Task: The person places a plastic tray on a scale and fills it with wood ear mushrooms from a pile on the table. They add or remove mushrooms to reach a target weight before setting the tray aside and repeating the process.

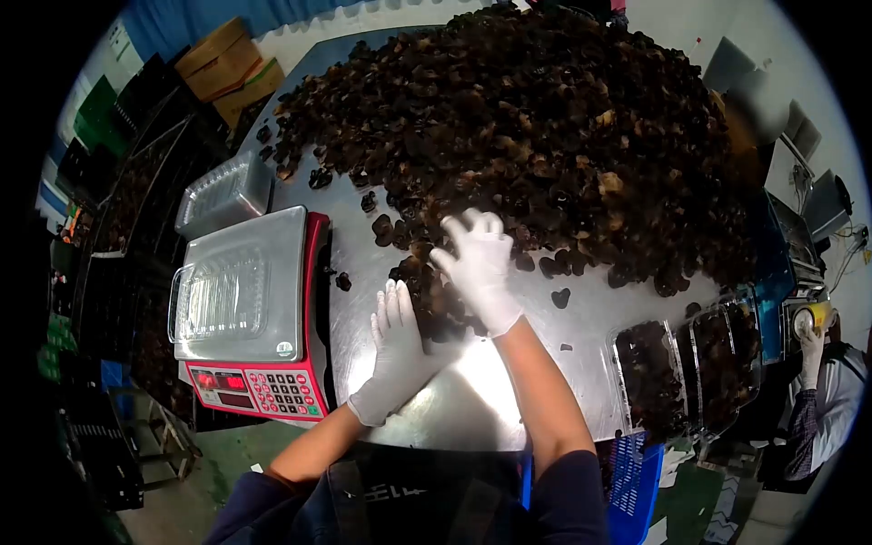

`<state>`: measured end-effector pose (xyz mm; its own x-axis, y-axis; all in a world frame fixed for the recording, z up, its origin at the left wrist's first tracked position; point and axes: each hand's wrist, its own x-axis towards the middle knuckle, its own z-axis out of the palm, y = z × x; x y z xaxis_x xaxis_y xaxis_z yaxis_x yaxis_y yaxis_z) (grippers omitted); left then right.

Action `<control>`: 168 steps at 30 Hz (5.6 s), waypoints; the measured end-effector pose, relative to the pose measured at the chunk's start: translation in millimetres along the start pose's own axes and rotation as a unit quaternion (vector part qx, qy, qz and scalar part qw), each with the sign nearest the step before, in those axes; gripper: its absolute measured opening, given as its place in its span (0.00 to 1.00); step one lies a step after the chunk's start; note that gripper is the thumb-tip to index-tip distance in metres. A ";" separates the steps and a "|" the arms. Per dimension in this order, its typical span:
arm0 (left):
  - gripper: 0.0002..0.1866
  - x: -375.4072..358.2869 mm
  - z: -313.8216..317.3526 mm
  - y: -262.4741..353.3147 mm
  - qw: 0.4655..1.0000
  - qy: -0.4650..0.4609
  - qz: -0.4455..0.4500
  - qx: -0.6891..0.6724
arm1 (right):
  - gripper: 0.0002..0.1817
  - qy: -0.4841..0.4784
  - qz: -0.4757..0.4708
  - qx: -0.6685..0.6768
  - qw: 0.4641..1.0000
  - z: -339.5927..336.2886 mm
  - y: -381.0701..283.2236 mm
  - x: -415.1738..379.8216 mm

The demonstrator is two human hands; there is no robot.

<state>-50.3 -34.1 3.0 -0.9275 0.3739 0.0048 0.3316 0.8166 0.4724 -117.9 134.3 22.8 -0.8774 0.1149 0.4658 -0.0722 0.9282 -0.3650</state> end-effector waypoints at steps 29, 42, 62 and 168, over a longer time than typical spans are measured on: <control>0.71 -46.0 -45.1 -25.4 0.994 -0.036 0.039 -0.095 | 0.11 -0.198 -0.062 0.105 0.973 24.6 -29.6 15.1; 0.74 -4.1 -63.6 -22.1 0.976 -0.063 0.101 0.184 | 0.87 -0.260 0.018 -0.025 0.965 -72.6 31.9 -104.9; 0.41 72.3 -49.5 7.8 0.979 -0.184 0.088 0.009 | 0.44 -0.193 0.054 0.190 0.961 -30.7 -3.1 -55.9; 0.17 74.3 -92.5 -10.1 0.990 0.099 -0.094 -0.034 | 0.29 -0.152 -0.014 0.185 0.971 1.3 -57.5 33.7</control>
<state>-138.5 -55.3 80.1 -0.9897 0.1185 0.0801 0.1430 0.8302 0.5389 -144.0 84.3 58.5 -0.9681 -0.0696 0.2405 -0.2132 0.7329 -0.6461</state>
